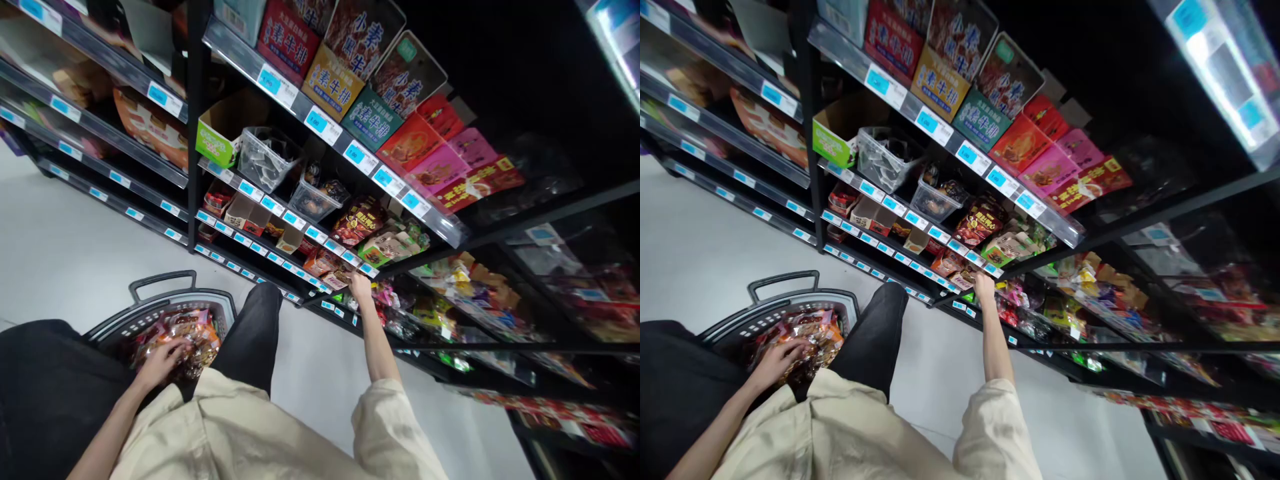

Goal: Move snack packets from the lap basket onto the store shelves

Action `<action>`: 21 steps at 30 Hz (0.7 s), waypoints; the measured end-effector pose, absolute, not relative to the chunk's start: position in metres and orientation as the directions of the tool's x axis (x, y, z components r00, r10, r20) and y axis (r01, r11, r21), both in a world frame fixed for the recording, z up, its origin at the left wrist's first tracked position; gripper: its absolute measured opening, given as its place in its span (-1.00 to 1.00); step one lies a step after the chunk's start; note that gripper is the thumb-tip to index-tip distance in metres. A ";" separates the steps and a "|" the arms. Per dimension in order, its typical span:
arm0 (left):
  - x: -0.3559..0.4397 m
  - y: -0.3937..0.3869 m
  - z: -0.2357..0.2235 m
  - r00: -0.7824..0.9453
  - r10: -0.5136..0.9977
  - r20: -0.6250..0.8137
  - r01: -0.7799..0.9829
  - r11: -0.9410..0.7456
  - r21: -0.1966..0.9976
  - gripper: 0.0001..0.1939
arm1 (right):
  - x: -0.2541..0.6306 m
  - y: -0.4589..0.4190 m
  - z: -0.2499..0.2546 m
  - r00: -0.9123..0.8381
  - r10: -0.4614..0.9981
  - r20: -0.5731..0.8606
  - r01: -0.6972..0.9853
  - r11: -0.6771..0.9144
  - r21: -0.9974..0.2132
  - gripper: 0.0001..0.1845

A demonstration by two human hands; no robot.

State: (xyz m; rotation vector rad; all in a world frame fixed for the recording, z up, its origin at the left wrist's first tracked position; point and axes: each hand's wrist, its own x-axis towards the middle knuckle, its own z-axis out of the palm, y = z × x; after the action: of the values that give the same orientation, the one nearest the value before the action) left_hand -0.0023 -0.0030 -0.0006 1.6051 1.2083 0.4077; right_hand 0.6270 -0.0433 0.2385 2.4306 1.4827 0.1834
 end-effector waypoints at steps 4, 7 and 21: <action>-0.002 -0.004 0.003 0.457 0.832 -0.313 0.526 0.031 0.850 -0.35 | 0.624 -0.035 0.235 0.447 0.895 0.004 0.840 -0.421 0.343 -0.59; -0.001 -0.004 0.002 0.466 0.826 -0.318 0.534 0.025 0.845 -0.34 | 0.626 -0.034 0.234 0.447 0.894 0.003 0.839 -0.420 0.345 -0.56; -0.002 -0.008 -0.014 0.487 0.790 -0.372 0.581 0.025 0.814 -0.45 | 0.632 -0.021 0.211 0.538 0.840 -0.071 0.826 -0.509 0.241 -0.62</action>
State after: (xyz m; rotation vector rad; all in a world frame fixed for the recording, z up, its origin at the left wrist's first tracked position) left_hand -0.0018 -0.0085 -0.0137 1.6586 1.1919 0.2441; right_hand 0.6323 -0.0209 0.2106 2.5320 1.3986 0.0794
